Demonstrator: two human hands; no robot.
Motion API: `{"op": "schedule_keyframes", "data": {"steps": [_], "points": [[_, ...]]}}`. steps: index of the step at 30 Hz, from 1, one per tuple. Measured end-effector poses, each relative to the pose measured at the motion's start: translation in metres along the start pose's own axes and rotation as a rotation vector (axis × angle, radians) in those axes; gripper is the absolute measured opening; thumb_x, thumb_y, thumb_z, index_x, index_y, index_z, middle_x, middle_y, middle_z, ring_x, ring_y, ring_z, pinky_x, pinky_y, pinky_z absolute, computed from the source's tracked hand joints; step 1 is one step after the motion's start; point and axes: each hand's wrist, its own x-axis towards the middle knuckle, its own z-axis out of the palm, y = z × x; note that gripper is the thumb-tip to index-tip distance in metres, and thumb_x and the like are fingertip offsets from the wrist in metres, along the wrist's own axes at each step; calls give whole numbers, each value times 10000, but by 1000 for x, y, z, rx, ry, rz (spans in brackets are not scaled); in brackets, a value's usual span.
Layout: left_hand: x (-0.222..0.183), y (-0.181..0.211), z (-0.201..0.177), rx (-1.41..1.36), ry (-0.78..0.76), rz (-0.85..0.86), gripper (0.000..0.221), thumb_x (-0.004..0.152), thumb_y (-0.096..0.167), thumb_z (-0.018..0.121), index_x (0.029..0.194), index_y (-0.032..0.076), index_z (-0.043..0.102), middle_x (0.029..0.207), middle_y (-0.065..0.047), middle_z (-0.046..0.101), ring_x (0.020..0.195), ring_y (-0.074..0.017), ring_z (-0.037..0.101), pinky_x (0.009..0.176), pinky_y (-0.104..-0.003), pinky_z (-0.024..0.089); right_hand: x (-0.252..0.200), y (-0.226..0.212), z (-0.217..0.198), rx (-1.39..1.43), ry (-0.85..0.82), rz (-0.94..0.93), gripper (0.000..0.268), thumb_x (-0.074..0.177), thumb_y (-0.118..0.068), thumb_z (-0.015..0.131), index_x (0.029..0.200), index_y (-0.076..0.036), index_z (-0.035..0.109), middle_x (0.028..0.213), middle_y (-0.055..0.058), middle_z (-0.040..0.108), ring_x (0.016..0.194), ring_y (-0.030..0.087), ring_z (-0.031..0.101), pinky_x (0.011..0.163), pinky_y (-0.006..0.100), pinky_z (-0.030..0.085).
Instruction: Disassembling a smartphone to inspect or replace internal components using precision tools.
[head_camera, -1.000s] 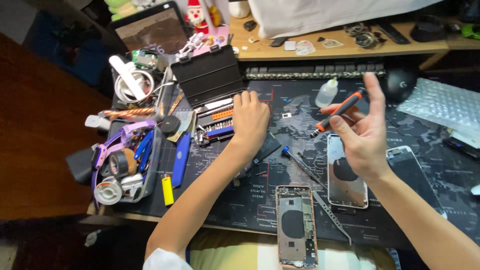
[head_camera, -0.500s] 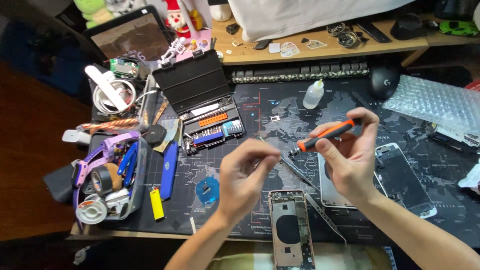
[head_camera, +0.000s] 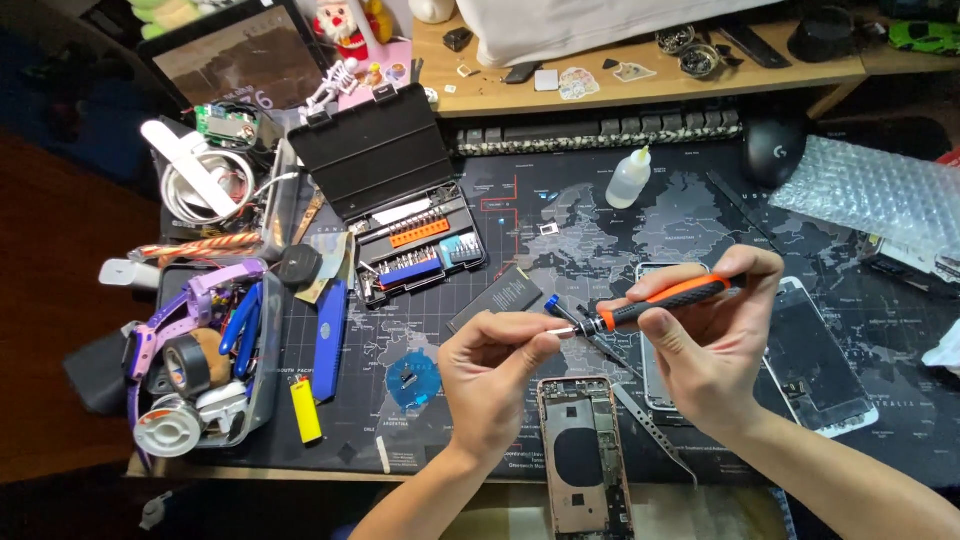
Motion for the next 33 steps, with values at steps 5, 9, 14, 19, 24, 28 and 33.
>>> {"op": "schedule_keyframes", "data": {"steps": [5, 9, 14, 19, 24, 28, 33], "points": [[-4, -6, 0, -40, 13, 17, 146, 912, 94, 904, 943, 60, 765, 982, -196, 840, 949, -311, 845, 890, -403, 708, -1, -4, 3, -42, 1, -30, 546, 997, -43, 763, 1288, -204, 331, 1101, 222, 722, 994, 266, 748, 960, 563, 751], [-5, -8, -2, -74, 17, 10, 146, 926, 96, 894, 949, 65, 753, 975, -186, 832, 951, -311, 840, 891, -423, 707, -2, -3, 3, -165, -8, -102, 542, 975, -84, 776, 1267, -195, 332, 1008, 199, 718, 899, 297, 769, 866, 467, 755], [-5, -8, -2, -93, 12, -17, 156, 918, 59, 893, 936, 68, 738, 966, -191, 826, 944, -309, 842, 879, -412, 707, 2, -9, 11, -247, -31, -204, 515, 985, -107, 762, 1247, -207, 330, 976, 159, 729, 869, 280, 799, 839, 440, 765], [-8, -9, -3, -30, -93, 217, 150, 970, -15, 838, 1046, 65, 736, 1015, -167, 818, 955, -317, 838, 882, -419, 700, 6, -16, 11, -363, -81, -231, 518, 982, -229, 744, 1252, -174, 305, 890, 126, 656, 647, 274, 788, 578, 368, 752], [-13, -13, -7, -150, -84, 117, 148, 955, 39, 875, 1018, 81, 748, 998, -158, 820, 918, -307, 819, 854, -420, 682, 0, -17, 13, -339, -94, -266, 521, 971, -213, 738, 1232, -187, 288, 888, 136, 679, 631, 301, 825, 505, 353, 741], [-12, -10, -4, -128, -185, 306, 161, 977, 22, 844, 1098, 49, 740, 1004, -169, 798, 898, -311, 803, 822, -418, 720, 0, -24, 14, -296, -140, -245, 511, 988, -207, 712, 1209, -165, 252, 872, 143, 706, 614, 282, 852, 563, 371, 819], [-14, -10, -3, -19, -179, 369, 191, 939, -62, 812, 1075, 46, 734, 989, -177, 790, 865, -337, 807, 787, -395, 718, 0, -31, 13, -306, -167, -166, 553, 933, -218, 755, 1209, -161, 278, 846, 193, 703, 620, 305, 871, 536, 327, 810]]}}
